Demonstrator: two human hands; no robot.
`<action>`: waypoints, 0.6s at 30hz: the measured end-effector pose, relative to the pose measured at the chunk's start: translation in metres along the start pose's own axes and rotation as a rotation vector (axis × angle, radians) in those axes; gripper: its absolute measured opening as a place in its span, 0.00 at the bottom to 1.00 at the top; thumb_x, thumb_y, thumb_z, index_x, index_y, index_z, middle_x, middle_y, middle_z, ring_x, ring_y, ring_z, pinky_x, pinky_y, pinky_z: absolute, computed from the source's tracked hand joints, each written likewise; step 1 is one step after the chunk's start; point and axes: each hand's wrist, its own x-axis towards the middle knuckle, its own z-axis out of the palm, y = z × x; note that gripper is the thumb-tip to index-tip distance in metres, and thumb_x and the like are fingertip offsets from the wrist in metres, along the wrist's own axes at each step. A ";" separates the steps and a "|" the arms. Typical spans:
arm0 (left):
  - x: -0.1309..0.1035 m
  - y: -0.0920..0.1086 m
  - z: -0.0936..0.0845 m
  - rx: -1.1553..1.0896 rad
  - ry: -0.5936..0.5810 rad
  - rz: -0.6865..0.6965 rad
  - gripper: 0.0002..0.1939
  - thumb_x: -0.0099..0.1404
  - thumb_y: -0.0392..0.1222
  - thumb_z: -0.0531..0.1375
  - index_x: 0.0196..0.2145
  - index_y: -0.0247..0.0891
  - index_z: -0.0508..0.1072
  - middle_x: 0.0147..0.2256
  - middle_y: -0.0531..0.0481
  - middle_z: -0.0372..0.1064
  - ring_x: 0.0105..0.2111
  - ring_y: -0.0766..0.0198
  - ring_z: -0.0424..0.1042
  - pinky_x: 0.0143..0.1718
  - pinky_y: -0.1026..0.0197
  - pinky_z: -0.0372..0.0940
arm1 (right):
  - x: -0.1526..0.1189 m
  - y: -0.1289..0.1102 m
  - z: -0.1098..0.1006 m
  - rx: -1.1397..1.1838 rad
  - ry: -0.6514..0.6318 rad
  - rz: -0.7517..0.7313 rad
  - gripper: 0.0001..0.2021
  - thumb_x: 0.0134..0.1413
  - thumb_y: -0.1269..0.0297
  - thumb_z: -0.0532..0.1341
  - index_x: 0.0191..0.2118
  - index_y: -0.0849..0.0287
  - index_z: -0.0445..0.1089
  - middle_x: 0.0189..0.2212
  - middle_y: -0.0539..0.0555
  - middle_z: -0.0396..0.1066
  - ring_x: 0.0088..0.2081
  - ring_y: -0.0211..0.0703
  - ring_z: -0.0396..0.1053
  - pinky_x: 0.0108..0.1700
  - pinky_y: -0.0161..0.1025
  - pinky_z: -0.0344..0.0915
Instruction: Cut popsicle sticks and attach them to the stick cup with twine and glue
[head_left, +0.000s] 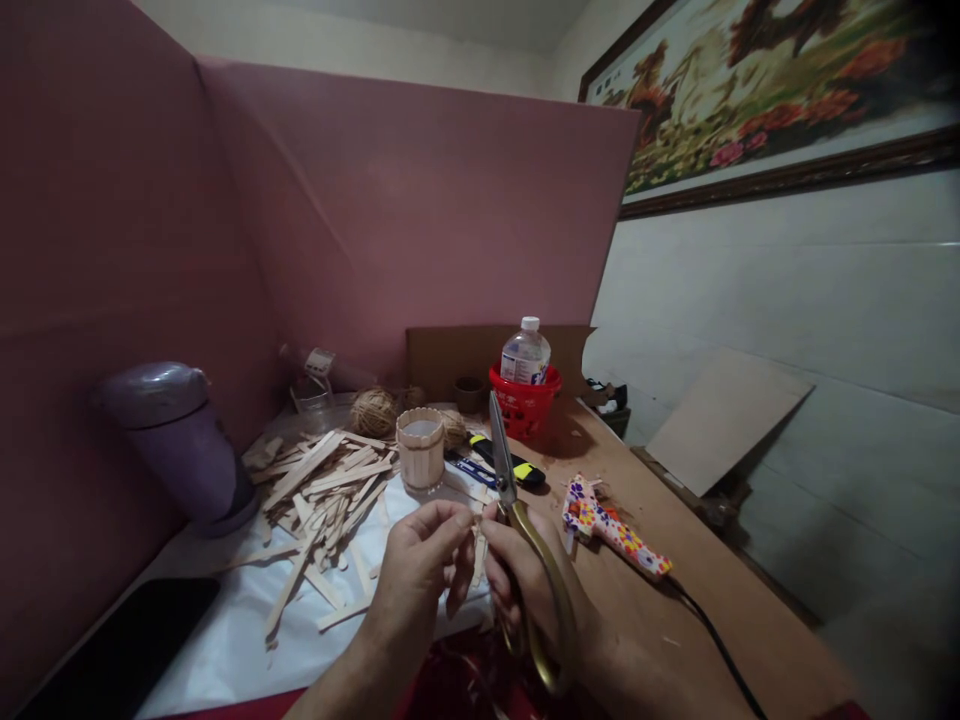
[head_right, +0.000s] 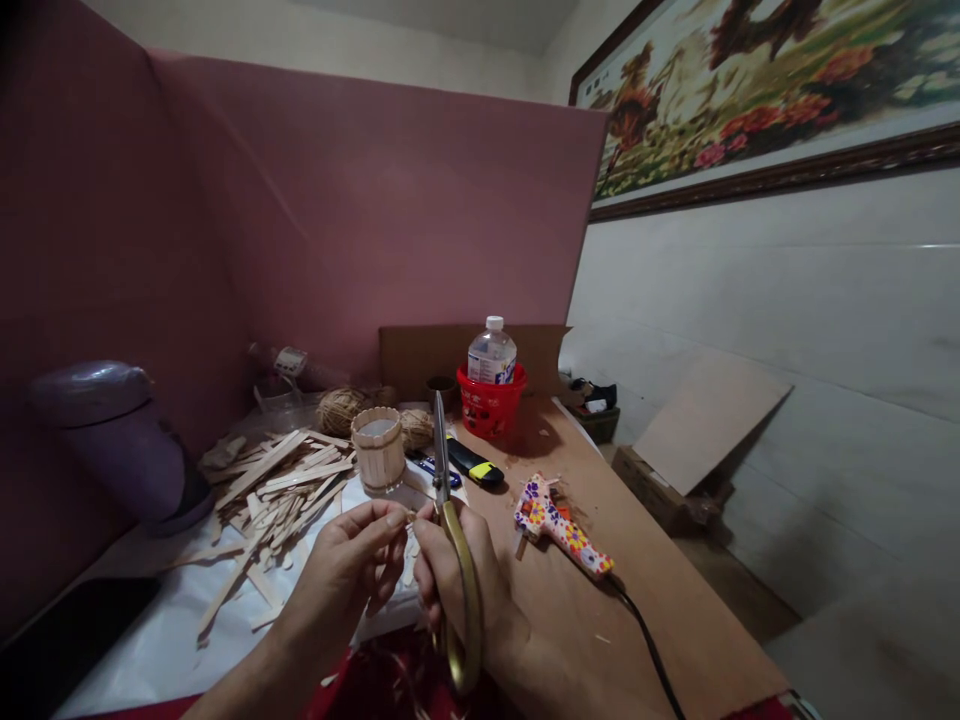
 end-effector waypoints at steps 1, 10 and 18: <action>0.000 0.000 0.000 0.007 -0.009 0.014 0.15 0.54 0.50 0.63 0.24 0.35 0.67 0.14 0.59 0.58 0.09 0.75 0.53 0.08 0.72 0.46 | 0.000 0.001 -0.001 0.003 -0.005 0.002 0.14 0.55 0.51 0.55 0.32 0.58 0.60 0.10 0.40 0.55 0.09 0.30 0.52 0.11 0.28 0.52; 0.001 -0.003 -0.001 0.052 0.006 -0.007 0.15 0.55 0.49 0.61 0.22 0.36 0.64 0.12 0.60 0.56 0.08 0.75 0.53 0.07 0.72 0.46 | -0.003 0.002 0.000 -0.009 -0.032 0.028 0.15 0.55 0.50 0.55 0.29 0.57 0.59 0.10 0.40 0.55 0.09 0.30 0.52 0.11 0.27 0.51; 0.003 -0.006 -0.001 0.032 -0.013 -0.025 0.16 0.57 0.51 0.60 0.22 0.37 0.63 0.15 0.58 0.60 0.09 0.72 0.58 0.08 0.71 0.51 | 0.000 0.010 -0.003 0.010 -0.054 -0.018 0.16 0.58 0.52 0.53 0.26 0.58 0.60 0.11 0.41 0.55 0.10 0.29 0.52 0.12 0.26 0.52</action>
